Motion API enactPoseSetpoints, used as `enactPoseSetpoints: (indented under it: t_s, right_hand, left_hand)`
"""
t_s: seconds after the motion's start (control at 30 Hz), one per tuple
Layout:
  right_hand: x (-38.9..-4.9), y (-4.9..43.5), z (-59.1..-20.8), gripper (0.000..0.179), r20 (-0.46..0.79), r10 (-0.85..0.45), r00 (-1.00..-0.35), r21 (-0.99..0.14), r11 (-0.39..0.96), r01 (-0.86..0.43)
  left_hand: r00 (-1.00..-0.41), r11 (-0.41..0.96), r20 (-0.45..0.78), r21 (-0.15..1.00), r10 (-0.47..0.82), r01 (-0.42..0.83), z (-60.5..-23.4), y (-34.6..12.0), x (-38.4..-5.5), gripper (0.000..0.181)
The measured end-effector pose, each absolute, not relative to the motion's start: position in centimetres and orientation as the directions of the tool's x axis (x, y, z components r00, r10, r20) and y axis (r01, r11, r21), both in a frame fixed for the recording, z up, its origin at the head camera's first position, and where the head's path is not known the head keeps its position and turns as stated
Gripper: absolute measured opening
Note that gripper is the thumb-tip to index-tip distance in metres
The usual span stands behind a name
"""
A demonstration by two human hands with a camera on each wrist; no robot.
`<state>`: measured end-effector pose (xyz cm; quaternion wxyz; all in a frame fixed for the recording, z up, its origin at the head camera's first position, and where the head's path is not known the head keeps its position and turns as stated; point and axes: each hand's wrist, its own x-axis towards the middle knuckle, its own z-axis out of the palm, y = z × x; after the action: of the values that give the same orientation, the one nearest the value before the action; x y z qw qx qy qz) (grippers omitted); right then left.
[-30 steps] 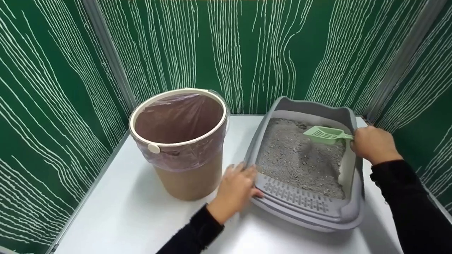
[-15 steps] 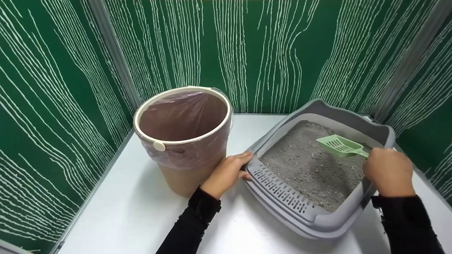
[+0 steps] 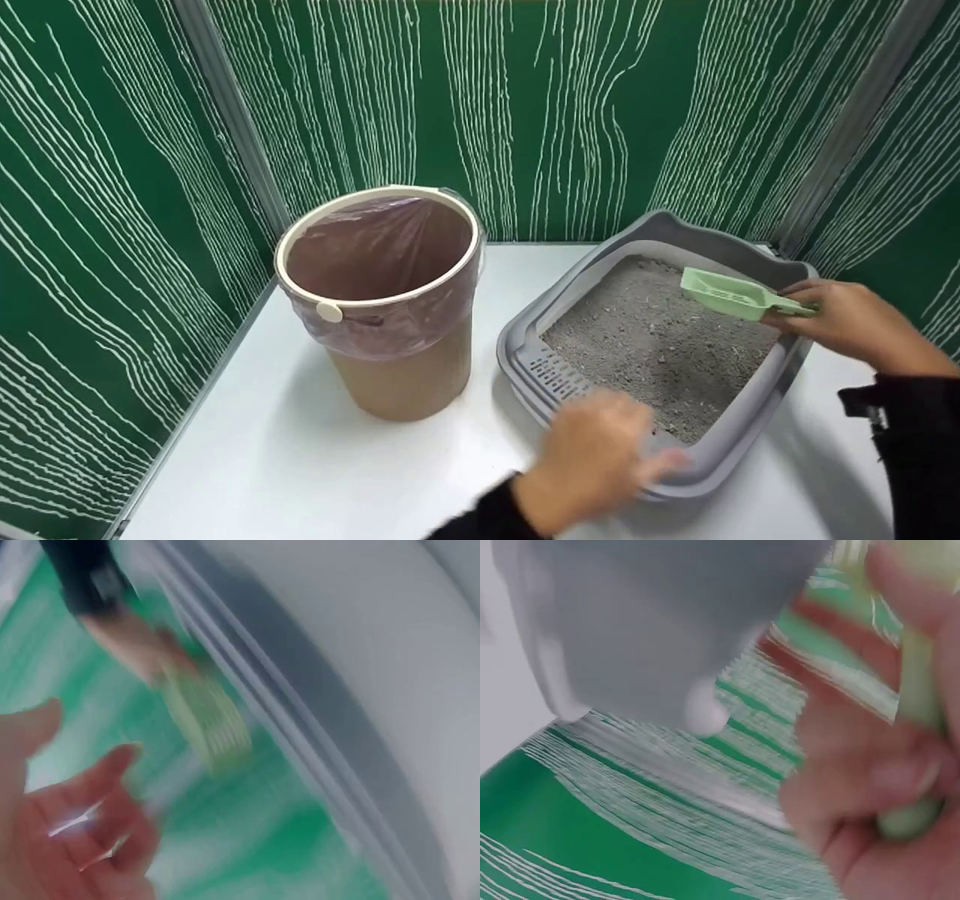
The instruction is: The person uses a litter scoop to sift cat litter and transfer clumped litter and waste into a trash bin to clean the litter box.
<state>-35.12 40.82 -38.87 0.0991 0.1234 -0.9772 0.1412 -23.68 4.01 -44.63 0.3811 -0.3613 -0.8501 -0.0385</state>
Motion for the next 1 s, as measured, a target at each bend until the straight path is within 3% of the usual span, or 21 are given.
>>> enactPoseSetpoints:
  t_s: [0.13,0.27,0.37,0.5,0.7,0.83,1.0]
  right_hand:
    - [-35.7,42.8,-39.5,0.047,0.184,-0.260,-0.948,-0.282,0.910,-0.304]
    - [-35.7,43.9,-40.4,0.068,0.118,-0.262,-0.958,-0.318,0.904,-0.286]
    - [-36.0,44.4,-40.7,0.074,0.123,-0.287,-0.950,-0.288,0.906,-0.311]
    - [-36.5,45.1,-40.9,0.074,0.124,-0.307,-0.944,-0.238,0.914,-0.329]
    - [-36.5,45.4,-41.5,0.075,0.097,-0.285,-0.954,-0.289,0.909,-0.301]
    - [-35.9,44.8,-42.1,0.079,0.110,-0.241,-0.964,-0.321,0.910,-0.264]
    - [-34.1,42.6,-43.6,0.081,0.190,-0.161,-0.968,-0.327,0.920,-0.217]
  left_hand:
    - [-0.468,0.688,0.526,-0.379,0.710,0.618,-46.2,8.7,-21.6,0.054]
    - [-0.448,0.689,0.528,-0.486,0.722,0.538,-48.2,10.8,-21.1,0.028]
    - [-0.428,0.725,0.594,-0.467,0.681,0.506,-49.2,11.0,-21.4,0.021]
    - [-0.435,0.736,0.602,-0.458,0.670,0.499,-49.8,10.8,-21.7,0.040]
    - [-0.421,0.762,0.646,-0.442,0.636,0.473,-50.1,10.8,-21.7,0.042]
    - [-0.449,0.780,0.652,-0.401,0.611,0.480,-50.0,9.5,-22.1,0.041]
    - [-0.501,0.812,0.678,-0.254,0.537,0.526,-50.1,6.1,-23.5,0.039]
